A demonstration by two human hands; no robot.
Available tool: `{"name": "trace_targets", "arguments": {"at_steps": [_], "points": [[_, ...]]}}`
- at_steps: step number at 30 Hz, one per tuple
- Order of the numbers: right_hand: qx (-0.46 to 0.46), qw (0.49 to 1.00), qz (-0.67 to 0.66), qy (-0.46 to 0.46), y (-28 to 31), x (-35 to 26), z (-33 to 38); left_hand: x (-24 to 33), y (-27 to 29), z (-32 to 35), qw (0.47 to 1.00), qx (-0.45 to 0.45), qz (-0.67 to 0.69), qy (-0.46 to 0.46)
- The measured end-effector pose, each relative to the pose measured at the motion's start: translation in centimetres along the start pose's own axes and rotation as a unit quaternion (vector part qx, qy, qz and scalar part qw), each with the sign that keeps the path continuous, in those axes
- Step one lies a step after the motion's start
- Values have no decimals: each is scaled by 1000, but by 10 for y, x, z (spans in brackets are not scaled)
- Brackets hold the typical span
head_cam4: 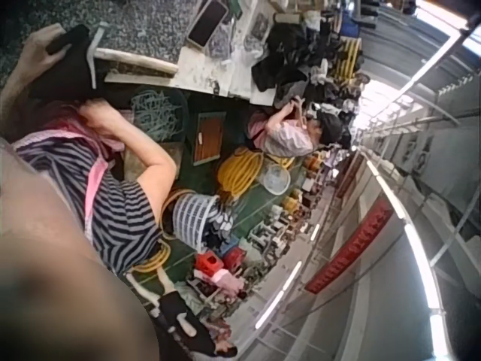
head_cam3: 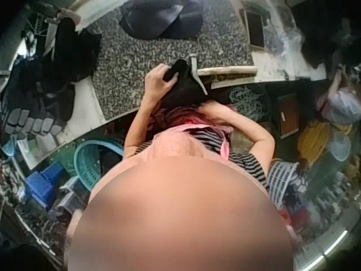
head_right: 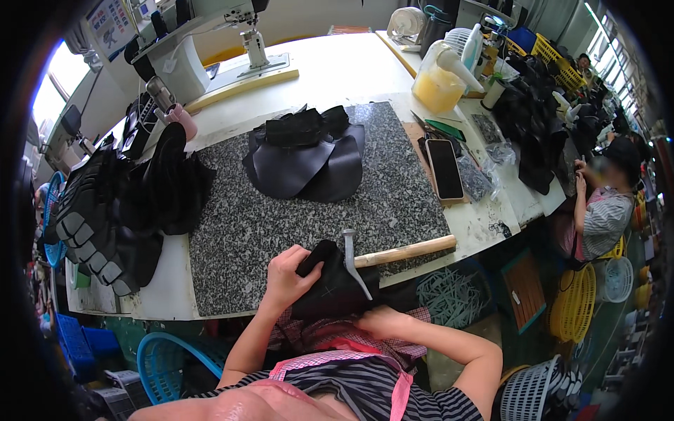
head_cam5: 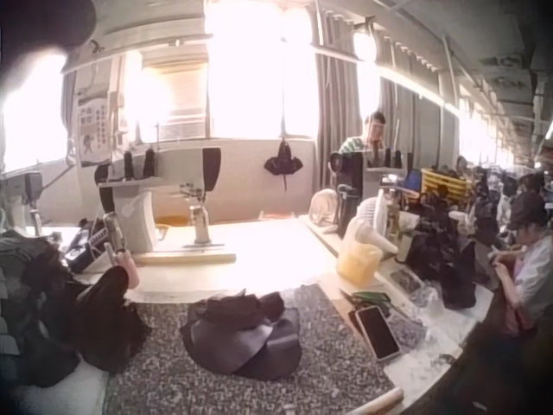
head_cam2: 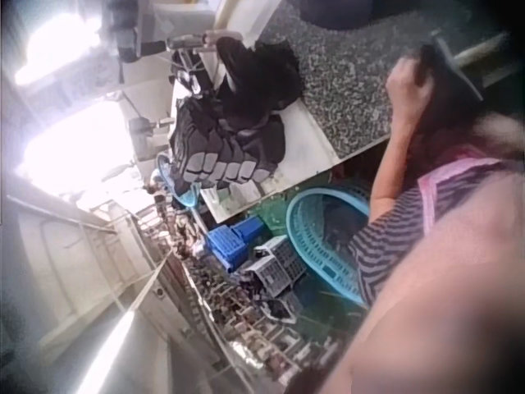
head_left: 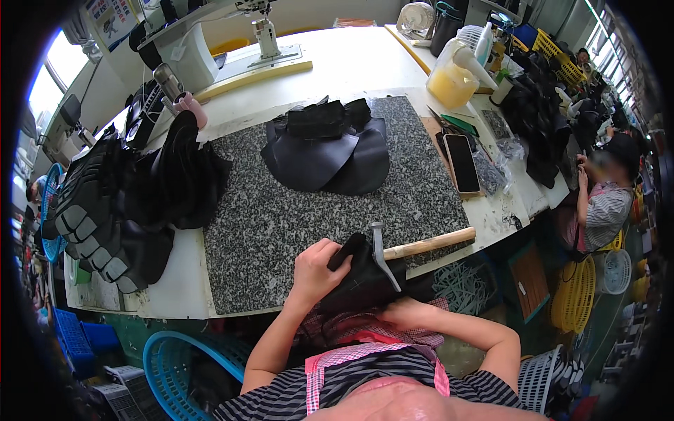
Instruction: Using a hammer to flatten and join leather shoe components on a workbench.
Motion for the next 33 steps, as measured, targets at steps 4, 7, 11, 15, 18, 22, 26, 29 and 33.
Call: {"name": "trace_targets", "arguments": {"at_steps": [4, 7, 11, 15, 18, 22, 26, 29, 33], "points": [[29, 999, -8, 20, 25, -21, -5, -1, 0, 1, 1000, 6, 5, -4], [8, 1000, -13, 11, 40, -29, -4, -2, -1, 0, 1000, -1, -1, 2], [18, 993, -95, 74, 57, -39, 0, 1, 1, -2, 1000, -5, 2, -4], [2, 935, -285, 210, 166, -77, 1, 1, -3, -2, 999, -37, -19, 0], [0, 816, -461, 350, 282, -144, -45, -25, -21, 27, 872, 117, -460, -118], [-185, 589, -624, 479, 383, -217, -80, 6, -10, -6, 1000, 4, 21, -23], [-198, 522, -717, 416, 409, -141, -25, 3, -2, -1, 999, -24, 5, 30], [-187, 357, -680, 613, 358, -21, 34, 7, -3, -8, 999, -17, 17, 24], [89, 740, -647, 161, 222, 32, 41, 2, -4, -7, 998, -31, 5, 54]]}}
Point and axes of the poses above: each hand's wrist, its own z-axis away from the middle knuckle, its own y-axis out of the back of the hand, x = y × z, the point moved 4 cm from there along -z, towards the middle knuckle, and after that the axes turned 3 degrees about -y, right-handed, at the moved point
